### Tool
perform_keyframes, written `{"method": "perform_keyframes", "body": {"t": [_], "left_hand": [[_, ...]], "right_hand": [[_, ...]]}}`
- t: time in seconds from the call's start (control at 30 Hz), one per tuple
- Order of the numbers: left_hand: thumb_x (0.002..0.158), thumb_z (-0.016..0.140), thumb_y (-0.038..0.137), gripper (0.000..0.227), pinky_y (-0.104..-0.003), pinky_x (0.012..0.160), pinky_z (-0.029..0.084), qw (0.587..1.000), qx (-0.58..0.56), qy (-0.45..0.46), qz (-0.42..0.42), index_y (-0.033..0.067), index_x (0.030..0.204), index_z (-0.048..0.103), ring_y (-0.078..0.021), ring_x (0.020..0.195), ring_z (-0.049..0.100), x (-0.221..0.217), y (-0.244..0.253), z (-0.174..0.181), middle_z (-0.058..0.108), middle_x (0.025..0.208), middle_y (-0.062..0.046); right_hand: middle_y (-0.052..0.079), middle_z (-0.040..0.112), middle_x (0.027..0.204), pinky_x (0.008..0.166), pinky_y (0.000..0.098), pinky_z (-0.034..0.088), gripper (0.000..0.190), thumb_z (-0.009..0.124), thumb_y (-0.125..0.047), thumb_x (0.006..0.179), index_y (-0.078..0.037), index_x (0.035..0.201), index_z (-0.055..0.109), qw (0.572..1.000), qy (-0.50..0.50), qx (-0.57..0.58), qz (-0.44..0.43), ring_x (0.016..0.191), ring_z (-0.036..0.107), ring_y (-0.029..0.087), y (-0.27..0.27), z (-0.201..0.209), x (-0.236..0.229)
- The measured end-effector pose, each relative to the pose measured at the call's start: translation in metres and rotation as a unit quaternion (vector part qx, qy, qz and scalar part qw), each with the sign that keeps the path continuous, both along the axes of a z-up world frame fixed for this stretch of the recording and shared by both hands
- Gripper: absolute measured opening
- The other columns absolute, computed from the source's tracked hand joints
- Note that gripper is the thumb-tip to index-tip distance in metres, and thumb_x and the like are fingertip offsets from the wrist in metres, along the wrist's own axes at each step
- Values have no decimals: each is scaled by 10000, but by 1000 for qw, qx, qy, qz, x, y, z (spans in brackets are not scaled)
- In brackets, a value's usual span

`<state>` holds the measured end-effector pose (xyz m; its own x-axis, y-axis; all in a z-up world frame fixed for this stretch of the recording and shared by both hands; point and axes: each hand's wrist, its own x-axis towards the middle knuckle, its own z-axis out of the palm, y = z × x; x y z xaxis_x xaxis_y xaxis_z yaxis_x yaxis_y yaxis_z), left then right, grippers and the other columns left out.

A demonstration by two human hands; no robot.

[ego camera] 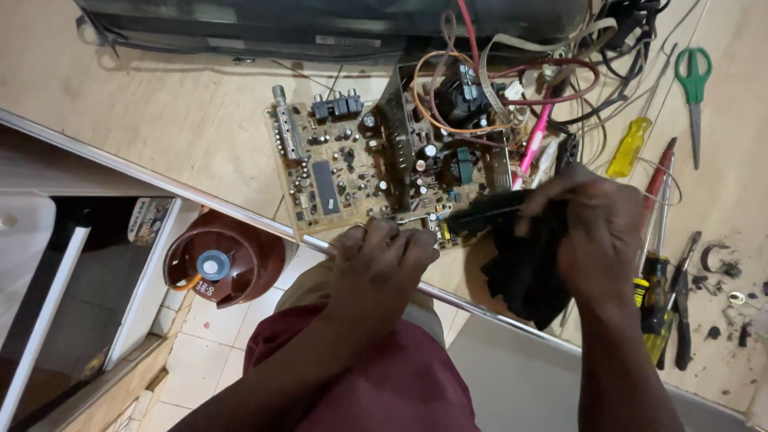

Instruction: Repairing an electronic circuit board from a CRT television by unscrewing components and manipulating wires.

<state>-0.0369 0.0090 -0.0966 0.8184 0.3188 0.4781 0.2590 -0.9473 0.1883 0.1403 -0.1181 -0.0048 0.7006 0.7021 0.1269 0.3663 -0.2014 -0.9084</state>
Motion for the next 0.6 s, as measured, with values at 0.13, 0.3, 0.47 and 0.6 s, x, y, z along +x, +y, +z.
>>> {"method": "perform_keyframes", "body": {"t": [0.13, 0.3, 0.47, 0.6], "left_hand": [[981, 772, 248, 223, -319, 823, 361, 1000, 1, -16, -5, 232, 852, 592, -150, 801, 600, -2, -1, 2, 561, 685, 87], [977, 800, 320, 259, -326, 787, 338, 1000, -12, 7, -19, 238, 867, 581, -160, 776, 573, -1, 0, 3, 565, 697, 96], [990, 765, 288, 266, -320, 765, 335, 1000, -8, 1, -18, 233, 823, 565, -160, 774, 572, 0, 2, 2, 535, 673, 76], [972, 769, 248, 238, -337, 757, 336, 999, -27, -1, -29, 198, 840, 577, -186, 782, 565, -1, 2, 3, 527, 644, 50]], "right_hand": [[107, 612, 640, 519, 263, 425, 749, 214, -531, 1110, -3, 784, 635, 993, -15, -109, -34, 532, 564, 171, 6, 6, 2], [151, 600, 666, 543, 253, 454, 728, 333, -561, 1090, 48, 798, 604, 1000, 21, -13, 1, 543, 587, 200, 7, -2, 10], [97, 621, 694, 548, 283, 475, 732, 253, -499, 1109, 14, 773, 653, 992, -75, -100, 8, 565, 605, 165, 16, 9, 1], [67, 595, 642, 577, 303, 449, 774, 210, -520, 1117, -22, 720, 649, 985, -135, -105, 4, 567, 583, 158, 18, 12, 3]]}}
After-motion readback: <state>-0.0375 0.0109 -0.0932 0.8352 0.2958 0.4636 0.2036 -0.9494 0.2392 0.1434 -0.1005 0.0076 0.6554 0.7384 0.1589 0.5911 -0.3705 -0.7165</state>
